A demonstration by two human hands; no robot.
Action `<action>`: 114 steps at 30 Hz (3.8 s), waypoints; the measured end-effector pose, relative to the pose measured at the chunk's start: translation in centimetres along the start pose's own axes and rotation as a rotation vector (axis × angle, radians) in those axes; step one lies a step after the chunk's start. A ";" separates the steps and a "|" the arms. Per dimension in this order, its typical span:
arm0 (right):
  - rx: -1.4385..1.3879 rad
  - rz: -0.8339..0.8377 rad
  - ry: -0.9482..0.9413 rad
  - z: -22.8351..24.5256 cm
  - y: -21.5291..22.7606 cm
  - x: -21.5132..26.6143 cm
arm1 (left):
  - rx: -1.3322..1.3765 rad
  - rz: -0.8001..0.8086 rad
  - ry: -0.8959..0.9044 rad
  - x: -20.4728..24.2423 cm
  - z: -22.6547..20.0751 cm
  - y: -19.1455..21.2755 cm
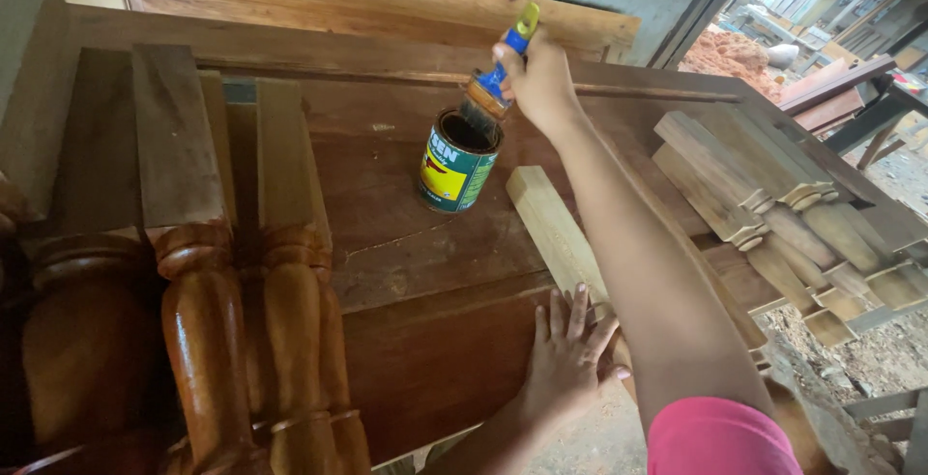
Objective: Apply a dark wood stain to wooden furniture legs using a paintbrush.
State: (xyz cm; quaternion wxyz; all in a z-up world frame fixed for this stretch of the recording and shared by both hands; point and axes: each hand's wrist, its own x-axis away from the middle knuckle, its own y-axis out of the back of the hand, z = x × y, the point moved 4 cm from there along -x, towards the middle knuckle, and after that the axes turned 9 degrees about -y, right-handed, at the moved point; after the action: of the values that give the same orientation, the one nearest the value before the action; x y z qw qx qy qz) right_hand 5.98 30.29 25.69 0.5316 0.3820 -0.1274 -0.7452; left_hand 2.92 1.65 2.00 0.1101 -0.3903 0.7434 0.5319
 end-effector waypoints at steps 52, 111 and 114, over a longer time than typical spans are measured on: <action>-0.916 -0.682 -0.076 -8.4 4.5 4.3 | 0.013 0.036 0.013 -0.1 -0.1 1.1; -0.647 -0.873 -0.089 -8.9 11.2 56.9 | -0.348 0.590 -0.078 -2.2 4.2 9.7; -0.635 -0.879 -0.104 -10.8 11.8 58.2 | -0.357 0.672 -0.047 -2.1 3.8 10.1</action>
State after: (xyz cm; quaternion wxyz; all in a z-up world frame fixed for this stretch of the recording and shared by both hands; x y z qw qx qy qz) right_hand 13.48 -23.89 0.18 0.2520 0.1825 0.2495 -0.9170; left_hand -3.71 7.25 8.76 -0.1233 -0.1256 0.7228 0.6683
